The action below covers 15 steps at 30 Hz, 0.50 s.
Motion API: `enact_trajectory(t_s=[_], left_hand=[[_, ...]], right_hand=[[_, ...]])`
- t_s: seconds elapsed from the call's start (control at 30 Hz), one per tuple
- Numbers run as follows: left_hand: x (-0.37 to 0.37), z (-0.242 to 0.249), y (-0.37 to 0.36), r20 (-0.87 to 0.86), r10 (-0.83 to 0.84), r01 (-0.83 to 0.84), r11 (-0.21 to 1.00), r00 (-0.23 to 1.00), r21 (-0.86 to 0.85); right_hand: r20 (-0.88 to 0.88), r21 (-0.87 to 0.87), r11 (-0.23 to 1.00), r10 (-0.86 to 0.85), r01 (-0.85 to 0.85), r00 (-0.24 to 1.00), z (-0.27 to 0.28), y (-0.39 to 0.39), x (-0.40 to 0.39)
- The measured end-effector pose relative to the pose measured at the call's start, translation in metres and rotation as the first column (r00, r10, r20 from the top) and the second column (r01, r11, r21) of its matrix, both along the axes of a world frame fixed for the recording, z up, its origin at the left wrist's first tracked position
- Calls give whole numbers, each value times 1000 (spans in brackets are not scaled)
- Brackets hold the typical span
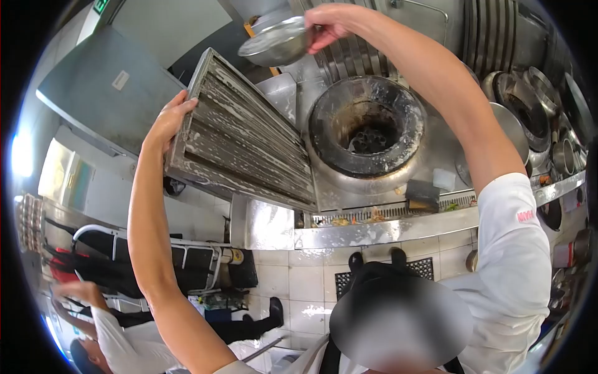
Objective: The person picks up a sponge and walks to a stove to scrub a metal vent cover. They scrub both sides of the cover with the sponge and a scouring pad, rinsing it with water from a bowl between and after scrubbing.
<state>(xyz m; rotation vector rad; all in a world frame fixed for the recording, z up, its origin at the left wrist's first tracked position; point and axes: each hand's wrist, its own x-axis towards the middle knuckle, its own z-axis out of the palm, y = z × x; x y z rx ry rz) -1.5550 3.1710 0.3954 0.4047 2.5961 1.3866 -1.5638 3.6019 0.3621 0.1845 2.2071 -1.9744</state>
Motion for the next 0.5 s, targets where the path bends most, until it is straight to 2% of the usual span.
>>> enact_trajectory(t_s=[0.07, 0.17, 0.2, 0.23, 0.27, 0.33, 0.4, 0.43, 0.5], left_hand=[[-28, 1, 2, -101, -56, 46, 994, 993, -99], [-62, 3, 15, -96, -149, 142, 987, 984, -76], [-70, 3, 20, -104, -133, 128, 990, 986, -56], [-85, 1, 19, -104, -148, 143, 989, 984, -49], [-102, -2, 21, -125, -169, 169, 986, 978, -11], [-127, -1, 24, -151, -190, 197, 980, 970, 31], [-143, -2, 29, -66, -223, 231, 952, 973, 199], [-152, -2, 29, -62, -228, 236, 951, 972, 201], [-169, -6, 30, -211, -174, 193, 978, 962, 75]], right_hand=[[-43, 15, 982, 189, -189, 981, 12, -19, -41], [-127, 16, 979, 205, -205, 970, 33, -47, -74], [-242, 36, 969, 245, -244, 939, 32, -57, -90], [-239, 42, 973, 232, -229, 943, 30, -55, -109], [-283, -89, 942, 288, -324, 915, 30, -55, -118], [-271, -45, 962, 248, -270, 930, 37, -66, -133], [-269, -34, 968, 231, -249, 935, 44, -79, -137], [-272, -31, 969, 227, -244, 935, 47, -82, -139], [-278, -32, 971, 219, -237, 935, 49, -90, -141]])
